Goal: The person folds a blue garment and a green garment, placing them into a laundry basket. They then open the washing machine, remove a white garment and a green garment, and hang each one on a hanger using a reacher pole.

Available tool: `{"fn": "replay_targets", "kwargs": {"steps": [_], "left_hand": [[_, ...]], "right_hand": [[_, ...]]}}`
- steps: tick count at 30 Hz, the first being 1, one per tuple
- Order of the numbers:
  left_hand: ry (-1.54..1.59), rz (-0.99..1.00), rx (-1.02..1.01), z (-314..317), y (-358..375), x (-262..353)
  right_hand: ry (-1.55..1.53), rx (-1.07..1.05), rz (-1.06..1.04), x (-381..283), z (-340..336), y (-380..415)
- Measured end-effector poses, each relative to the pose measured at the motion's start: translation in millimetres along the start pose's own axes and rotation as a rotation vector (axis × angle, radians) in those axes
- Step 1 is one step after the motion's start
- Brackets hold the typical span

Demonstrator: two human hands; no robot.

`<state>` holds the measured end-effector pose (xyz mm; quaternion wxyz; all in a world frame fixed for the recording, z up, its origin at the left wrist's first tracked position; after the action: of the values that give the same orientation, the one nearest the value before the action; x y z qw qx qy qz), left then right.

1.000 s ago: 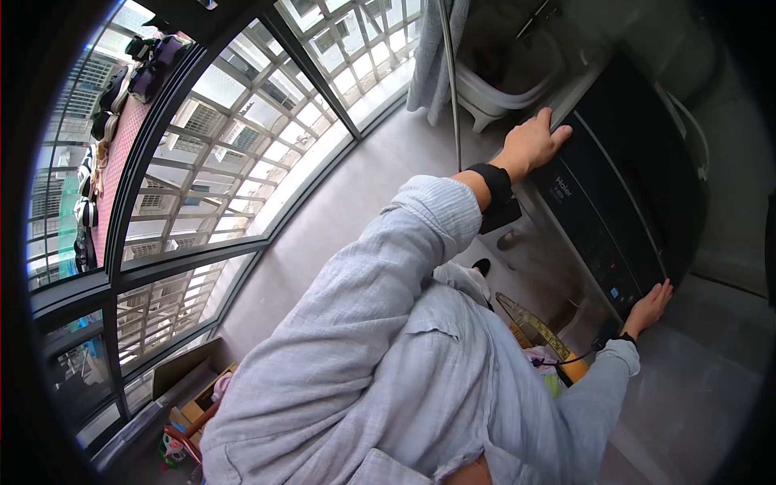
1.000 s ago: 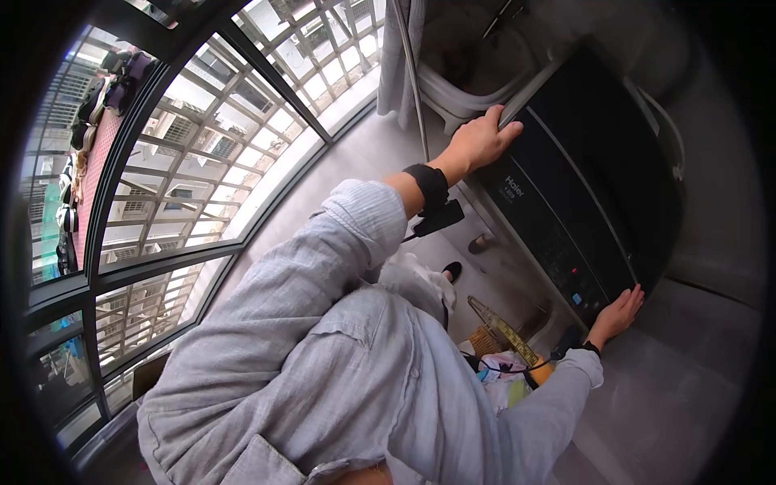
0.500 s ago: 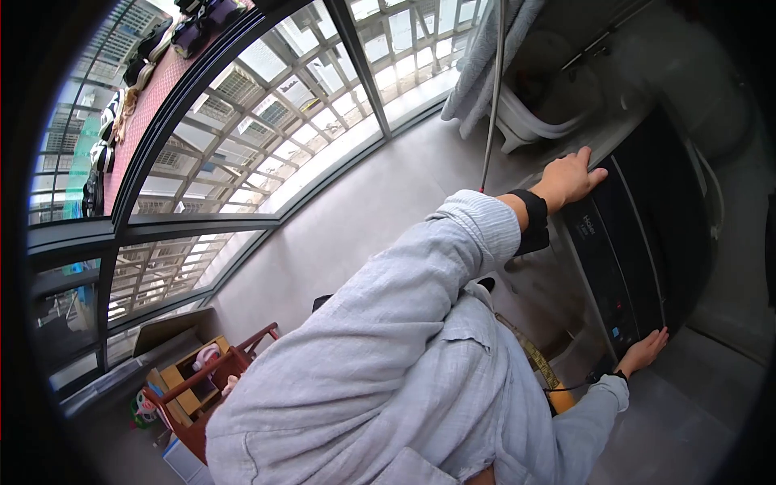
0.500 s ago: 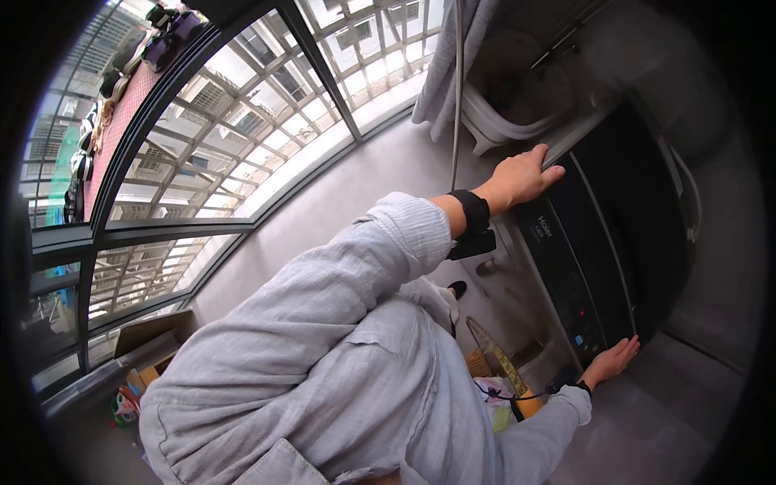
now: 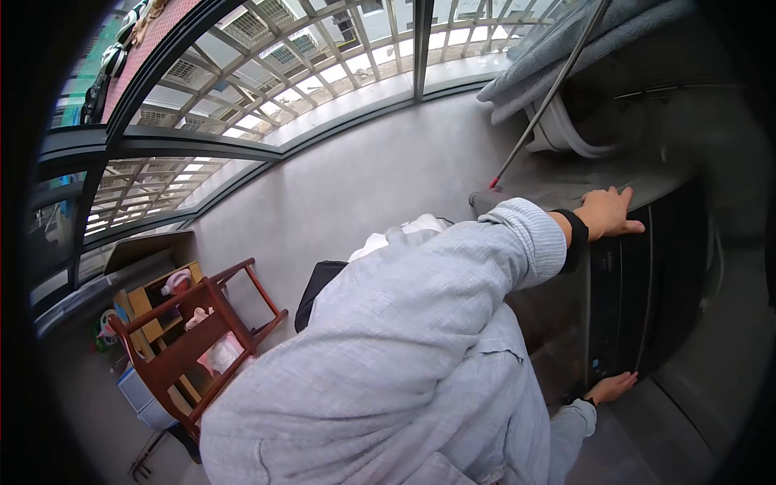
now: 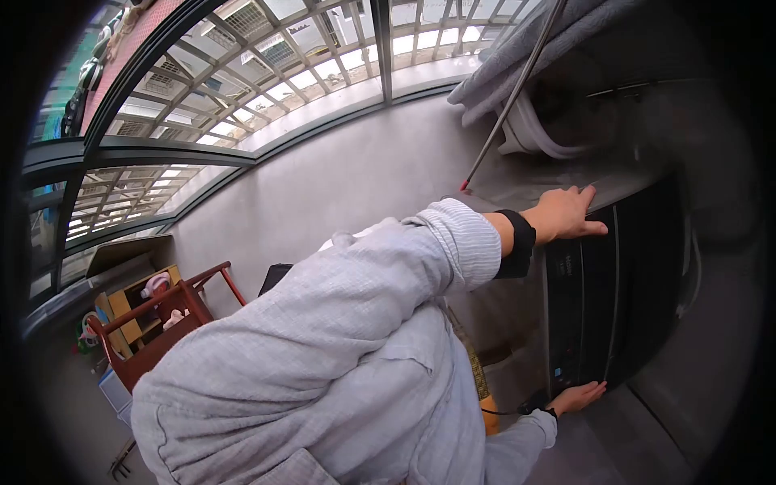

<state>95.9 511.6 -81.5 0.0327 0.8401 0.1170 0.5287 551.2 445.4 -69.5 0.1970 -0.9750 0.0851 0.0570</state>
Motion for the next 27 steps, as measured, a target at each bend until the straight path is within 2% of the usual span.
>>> {"fn": "replay_targets", "kwargs": {"steps": [5,11,27], "left_hand": [[0.022,-0.001,-0.121,2,-6,-5],[-0.022,0.026,-0.032,1,-5,-4],[-0.015,0.041,-0.019,0,-5,-3]], "right_hand": [[-0.031,0.014,-0.001,-14,-5,-1],[-0.020,0.023,0.020,-16,-6,0],[-0.043,0.048,-0.005,-6,-2,-3]]}}
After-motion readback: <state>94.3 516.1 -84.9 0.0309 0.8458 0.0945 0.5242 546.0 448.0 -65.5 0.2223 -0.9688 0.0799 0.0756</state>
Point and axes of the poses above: each hand's wrist, its own y-axis away from the middle knuckle, its own z-axis out of the palm, x = y × z, the point moved 4 cm from there along -y, towards the middle knuckle, and after that the axes turned 2 degrees about -y, right-handed, at the moved point
